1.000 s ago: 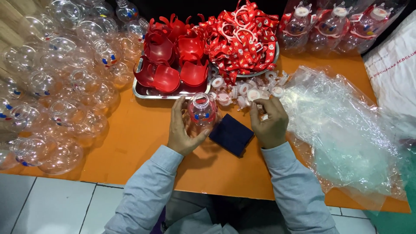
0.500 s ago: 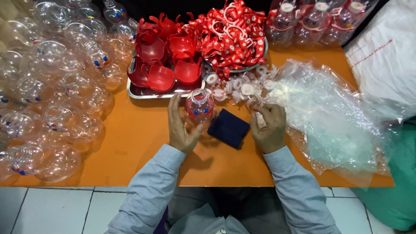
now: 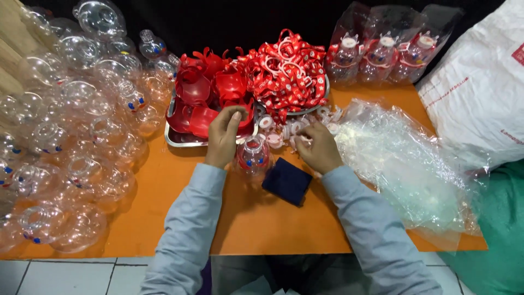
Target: Assembling decorative plastic bottles by attaching red bases and red ribbons/straps.
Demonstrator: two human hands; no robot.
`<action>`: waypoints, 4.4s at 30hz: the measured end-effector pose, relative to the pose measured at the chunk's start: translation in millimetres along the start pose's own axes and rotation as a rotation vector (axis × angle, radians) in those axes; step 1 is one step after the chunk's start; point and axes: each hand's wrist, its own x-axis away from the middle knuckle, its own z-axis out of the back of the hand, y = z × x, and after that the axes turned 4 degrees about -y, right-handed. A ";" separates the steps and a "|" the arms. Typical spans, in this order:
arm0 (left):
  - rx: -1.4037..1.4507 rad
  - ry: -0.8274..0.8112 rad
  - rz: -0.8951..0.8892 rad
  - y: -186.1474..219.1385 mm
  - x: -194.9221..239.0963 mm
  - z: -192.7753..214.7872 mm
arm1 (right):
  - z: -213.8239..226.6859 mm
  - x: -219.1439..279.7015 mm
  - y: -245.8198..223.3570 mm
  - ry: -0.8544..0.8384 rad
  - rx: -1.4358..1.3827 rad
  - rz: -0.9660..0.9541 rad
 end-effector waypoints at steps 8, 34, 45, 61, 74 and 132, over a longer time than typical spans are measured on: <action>0.230 0.045 0.055 -32.6 -32.6 -8.6 | -21.2 -101.0 30.2 0.134 0.153 -0.023; 0.136 0.107 0.033 58.1 -23.5 4.5 | 147.8 -150.5 -71.2 0.423 -0.292 0.051; -0.101 -0.290 -0.075 143.9 -15.1 -81.2 | 181.5 -40.5 -137.2 -0.096 -0.653 -0.204; 0.409 -0.405 0.070 142.2 16.0 -82.2 | 176.3 18.2 -104.4 -0.350 -0.735 -0.135; 0.543 -0.247 0.042 117.4 37.7 -108.6 | 168.1 33.5 -104.1 -0.215 -0.646 -0.074; 0.177 -0.516 0.023 137.8 49.4 -124.3 | 177.3 61.4 -108.7 -0.349 -1.335 -0.447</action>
